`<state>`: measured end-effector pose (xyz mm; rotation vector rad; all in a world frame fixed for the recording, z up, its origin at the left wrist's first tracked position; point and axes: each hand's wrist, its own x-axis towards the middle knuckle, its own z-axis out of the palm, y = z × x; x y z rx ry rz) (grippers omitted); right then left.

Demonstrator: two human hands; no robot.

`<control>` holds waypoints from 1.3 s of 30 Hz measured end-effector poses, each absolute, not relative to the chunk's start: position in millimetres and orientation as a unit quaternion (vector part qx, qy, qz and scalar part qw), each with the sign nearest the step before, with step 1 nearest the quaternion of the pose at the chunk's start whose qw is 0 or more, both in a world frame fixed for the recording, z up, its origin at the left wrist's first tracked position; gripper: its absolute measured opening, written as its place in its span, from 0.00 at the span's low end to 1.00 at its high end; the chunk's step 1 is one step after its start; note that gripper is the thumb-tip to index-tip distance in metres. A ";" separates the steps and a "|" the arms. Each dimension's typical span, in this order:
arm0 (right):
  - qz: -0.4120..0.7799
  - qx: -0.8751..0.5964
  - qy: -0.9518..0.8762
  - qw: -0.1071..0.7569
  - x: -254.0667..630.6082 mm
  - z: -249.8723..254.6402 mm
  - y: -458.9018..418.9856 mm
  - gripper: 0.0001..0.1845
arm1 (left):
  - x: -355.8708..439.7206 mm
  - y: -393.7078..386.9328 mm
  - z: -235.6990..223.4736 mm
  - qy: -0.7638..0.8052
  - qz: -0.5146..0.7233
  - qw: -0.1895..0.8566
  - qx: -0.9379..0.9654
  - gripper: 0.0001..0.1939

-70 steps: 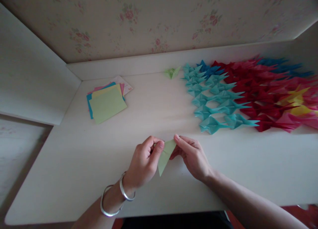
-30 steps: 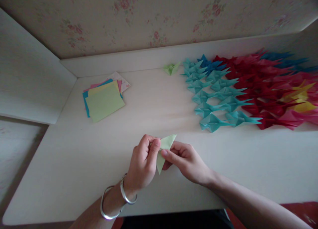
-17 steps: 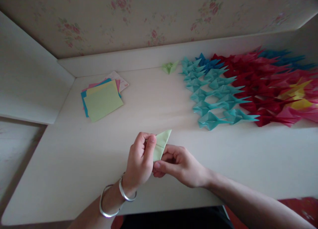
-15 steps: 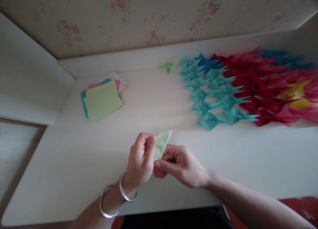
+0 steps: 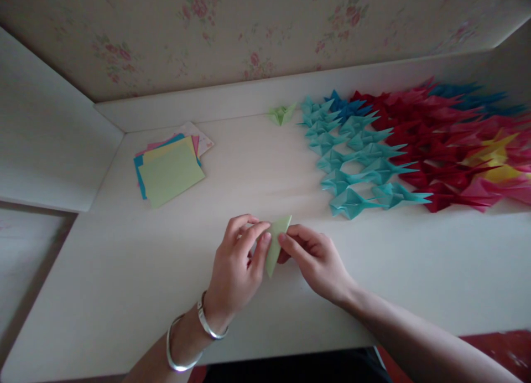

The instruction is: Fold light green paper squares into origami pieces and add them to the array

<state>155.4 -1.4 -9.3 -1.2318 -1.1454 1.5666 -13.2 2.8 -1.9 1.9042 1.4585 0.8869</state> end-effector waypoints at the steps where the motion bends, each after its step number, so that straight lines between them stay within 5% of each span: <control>1: 0.616 -0.488 -0.458 0.415 155.5 -9.6 -0.9 0.13 | -13.2 3.6 -0.7 0.534 0.319 0.287 0.728 0.13; 7: 0.614 -0.459 -0.493 0.412 160.1 -9.8 3.2 0.10 | -11.9 9.7 14.7 0.468 0.271 0.482 0.689 0.17; 13: 0.607 -0.460 -0.509 0.400 163.2 -10.2 3.7 0.09 | -14.1 7.4 7.2 0.494 0.302 0.566 0.587 0.18; 17: 0.532 -0.507 -0.560 0.382 161.7 -12.0 -0.8 0.07 | -14.5 3.5 -1.3 0.512 0.300 0.497 0.633 0.20; 21: 0.405 -0.536 -0.644 0.366 158.1 -12.8 -5.8 0.15 | -10.9 -1.7 -4.4 0.460 0.317 0.385 0.734 0.29; 25: 0.326 -0.528 -0.688 0.377 158.7 -16.5 -7.9 0.19 | -9.2 -6.9 -2.7 0.435 0.333 0.387 0.742 0.32; 30: 0.207 -0.510 -0.737 0.392 162.6 -22.8 -6.6 0.20 | -13.1 -6.2 2.4 0.421 0.335 0.514 0.668 0.27; 36: 0.116 -0.442 -0.807 0.373 163.4 -18.5 -3.2 0.18 | -7.0 0.6 1.3 0.469 0.409 0.639 0.453 0.05; 39: 0.105 -0.415 -0.826 0.368 164.7 -19.9 -3.6 0.18 | -4.3 3.0 -1.3 0.470 0.430 0.680 0.363 0.06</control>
